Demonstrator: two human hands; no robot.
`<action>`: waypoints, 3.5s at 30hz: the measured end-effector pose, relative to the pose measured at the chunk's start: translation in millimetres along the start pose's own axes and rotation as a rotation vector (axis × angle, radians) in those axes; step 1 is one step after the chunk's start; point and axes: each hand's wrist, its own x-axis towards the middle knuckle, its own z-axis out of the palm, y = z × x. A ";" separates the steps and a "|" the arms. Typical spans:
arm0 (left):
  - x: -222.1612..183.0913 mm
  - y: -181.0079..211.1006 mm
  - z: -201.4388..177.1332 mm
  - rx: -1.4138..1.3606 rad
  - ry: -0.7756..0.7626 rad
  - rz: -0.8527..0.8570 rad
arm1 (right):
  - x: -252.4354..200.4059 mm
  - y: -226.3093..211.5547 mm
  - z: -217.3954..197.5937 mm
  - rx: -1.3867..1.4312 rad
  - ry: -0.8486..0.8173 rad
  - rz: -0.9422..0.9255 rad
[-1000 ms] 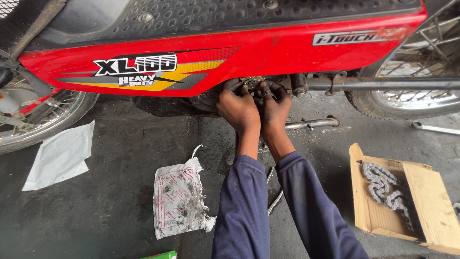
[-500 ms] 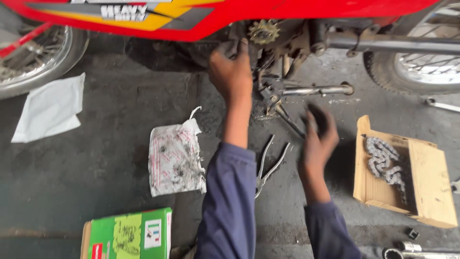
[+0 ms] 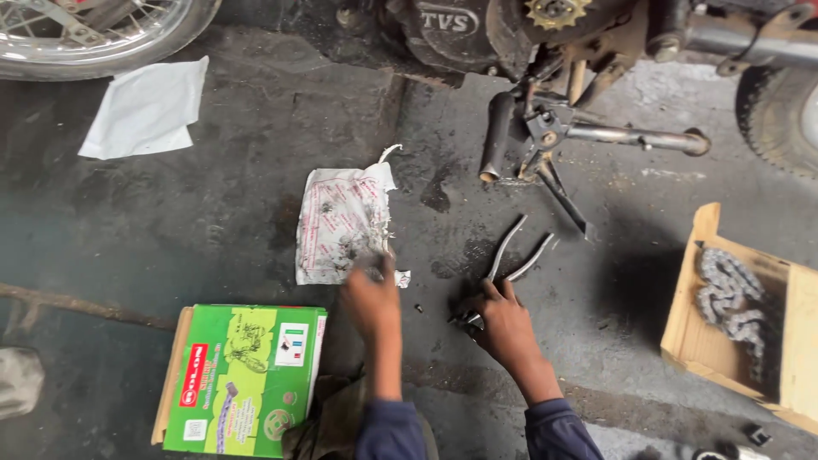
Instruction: The person is removing and replacing a drive chain on a red TVS XL100 moped.
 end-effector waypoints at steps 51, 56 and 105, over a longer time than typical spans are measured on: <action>130.8 262.6 53.7 0.790 -0.604 1.563 | 218.1 26.6 -172.3 1.382 1.196 0.076; 162.4 273.7 41.6 0.620 -0.504 1.327 | 226.2 5.4 -188.3 1.347 1.251 0.118; 172.2 277.3 85.2 0.652 -0.159 1.754 | 228.9 -8.4 -199.3 1.276 1.294 0.305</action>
